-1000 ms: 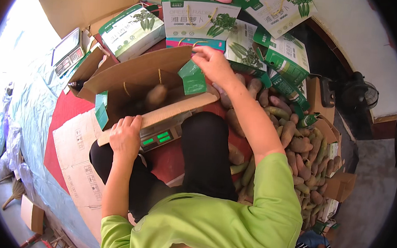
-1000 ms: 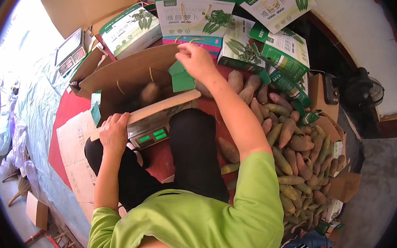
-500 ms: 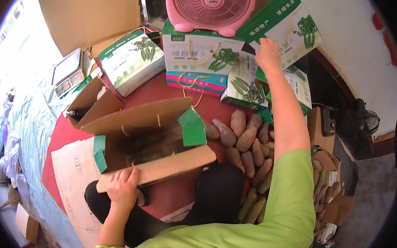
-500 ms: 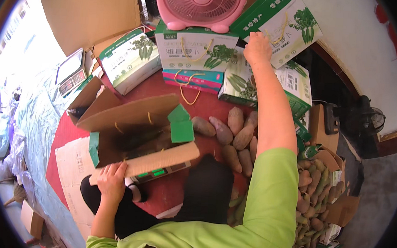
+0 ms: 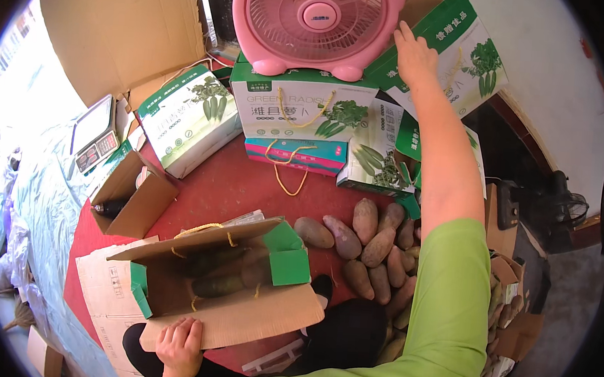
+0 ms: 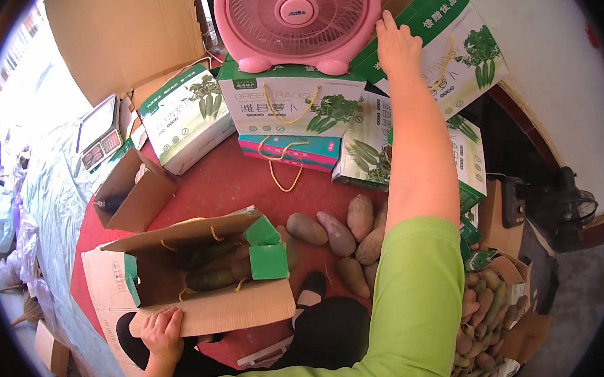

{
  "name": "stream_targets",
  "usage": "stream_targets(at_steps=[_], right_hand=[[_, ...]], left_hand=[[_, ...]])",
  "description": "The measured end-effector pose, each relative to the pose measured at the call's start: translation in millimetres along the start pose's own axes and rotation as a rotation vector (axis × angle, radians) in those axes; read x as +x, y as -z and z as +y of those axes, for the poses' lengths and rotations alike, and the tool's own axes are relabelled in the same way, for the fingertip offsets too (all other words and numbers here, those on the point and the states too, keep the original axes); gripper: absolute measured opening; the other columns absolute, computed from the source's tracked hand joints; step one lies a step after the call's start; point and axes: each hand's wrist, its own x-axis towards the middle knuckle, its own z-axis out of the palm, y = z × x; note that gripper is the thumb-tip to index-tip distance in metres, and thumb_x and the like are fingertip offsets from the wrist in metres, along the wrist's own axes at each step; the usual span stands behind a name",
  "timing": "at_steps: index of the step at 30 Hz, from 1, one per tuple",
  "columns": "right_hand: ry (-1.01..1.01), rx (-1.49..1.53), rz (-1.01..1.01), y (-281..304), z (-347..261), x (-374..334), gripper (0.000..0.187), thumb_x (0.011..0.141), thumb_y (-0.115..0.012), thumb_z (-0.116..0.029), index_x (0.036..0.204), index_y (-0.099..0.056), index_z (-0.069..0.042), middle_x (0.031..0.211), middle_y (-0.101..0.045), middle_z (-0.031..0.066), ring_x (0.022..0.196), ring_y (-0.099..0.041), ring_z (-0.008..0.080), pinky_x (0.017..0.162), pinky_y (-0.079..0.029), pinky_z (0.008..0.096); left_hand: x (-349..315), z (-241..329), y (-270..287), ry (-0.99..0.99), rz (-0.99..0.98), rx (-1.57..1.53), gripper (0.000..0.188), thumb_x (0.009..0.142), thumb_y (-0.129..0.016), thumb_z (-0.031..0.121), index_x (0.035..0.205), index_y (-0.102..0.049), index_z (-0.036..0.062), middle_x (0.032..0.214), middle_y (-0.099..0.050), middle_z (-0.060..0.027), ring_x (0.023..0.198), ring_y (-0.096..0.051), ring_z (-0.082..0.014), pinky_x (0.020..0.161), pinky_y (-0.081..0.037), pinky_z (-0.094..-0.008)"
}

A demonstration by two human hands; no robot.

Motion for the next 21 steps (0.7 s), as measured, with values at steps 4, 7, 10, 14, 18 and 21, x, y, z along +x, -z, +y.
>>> stream_targets(at_steps=[4, 7, 10, 14, 18, 21], right_hand=[[0.007, -0.058, -0.092, -5, 6, 11, 0.02, 0.085, -0.052, -0.012, 0.103, -0.061, -0.014, 0.114, -0.052, 0.0013, 0.1, -0.058, 0.0229, 0.074, -0.052, 0.0406], [-0.024, -0.12, -0.112, -1, 15, 10, 0.017, 0.085, -0.052, -0.014, 0.097, -0.064, -0.014, 0.104, -0.053, 0.0024, 0.096, -0.059, 0.0229, 0.072, -0.053, 0.0398], [-0.101, -0.188, -0.076, 9, 41, 7, 0.016, 0.086, -0.052, -0.015, 0.094, -0.065, -0.014, 0.102, -0.056, 0.0034, 0.094, -0.06, 0.0241, 0.071, -0.053, 0.0392], [-0.187, -0.176, -0.063, 13, 85, -6, 0.014, 0.086, -0.055, -0.019, 0.095, -0.063, -0.013, 0.102, -0.059, 0.0051, 0.095, -0.061, 0.0274, 0.073, -0.053, 0.0403], [-0.25, -0.046, -0.007, 39, 127, -48, 0.017, 0.082, -0.063, -0.022, 0.094, -0.058, -0.011, 0.1, -0.058, 0.008, 0.092, -0.059, 0.0321, 0.075, -0.05, 0.0426], [-0.328, 0.119, 0.088, 48, 155, -97, 0.014, 0.081, -0.064, -0.018, 0.09, -0.059, -0.009, 0.096, -0.059, 0.0101, 0.09, -0.059, 0.0313, 0.074, -0.048, 0.0421]], left_hand=[[4, 1, 0, 0.008, 0.033, -0.034, 0.02, 0.071, -0.057, 0.007, 0.09, -0.063, 0.0059, 0.088, -0.065, -0.008, 0.08, -0.065, -0.026, 0.067, -0.049, -0.0364], [9, 7, 5, 0.018, 0.023, -0.021, 0.02, 0.07, -0.058, 0.007, 0.089, -0.064, 0.0058, 0.088, -0.065, -0.0081, 0.08, -0.064, -0.0262, 0.067, -0.049, -0.0364], [10, 7, 4, 0.038, 0.004, -0.025, 0.02, 0.07, -0.058, 0.007, 0.089, -0.064, 0.0057, 0.087, -0.065, -0.0081, 0.079, -0.064, -0.0263, 0.066, -0.048, -0.0366], [5, 4, 0, 0.034, 0.017, -0.013, 0.021, 0.07, -0.057, 0.007, 0.09, -0.064, 0.0056, 0.087, -0.065, -0.0082, 0.078, -0.064, -0.0263, 0.066, -0.048, -0.0368], [-2, 0, -3, 0.013, 0.035, -0.006, 0.022, 0.071, -0.056, 0.008, 0.092, -0.064, 0.0051, 0.089, -0.064, -0.0091, 0.08, -0.064, -0.0268, 0.068, -0.049, -0.0377], [0, 2, -4, 0.018, 0.013, -0.009, 0.022, 0.073, -0.056, 0.01, 0.093, -0.064, 0.0049, 0.09, -0.064, -0.0094, 0.082, -0.064, -0.0272, 0.071, -0.049, -0.0385]])
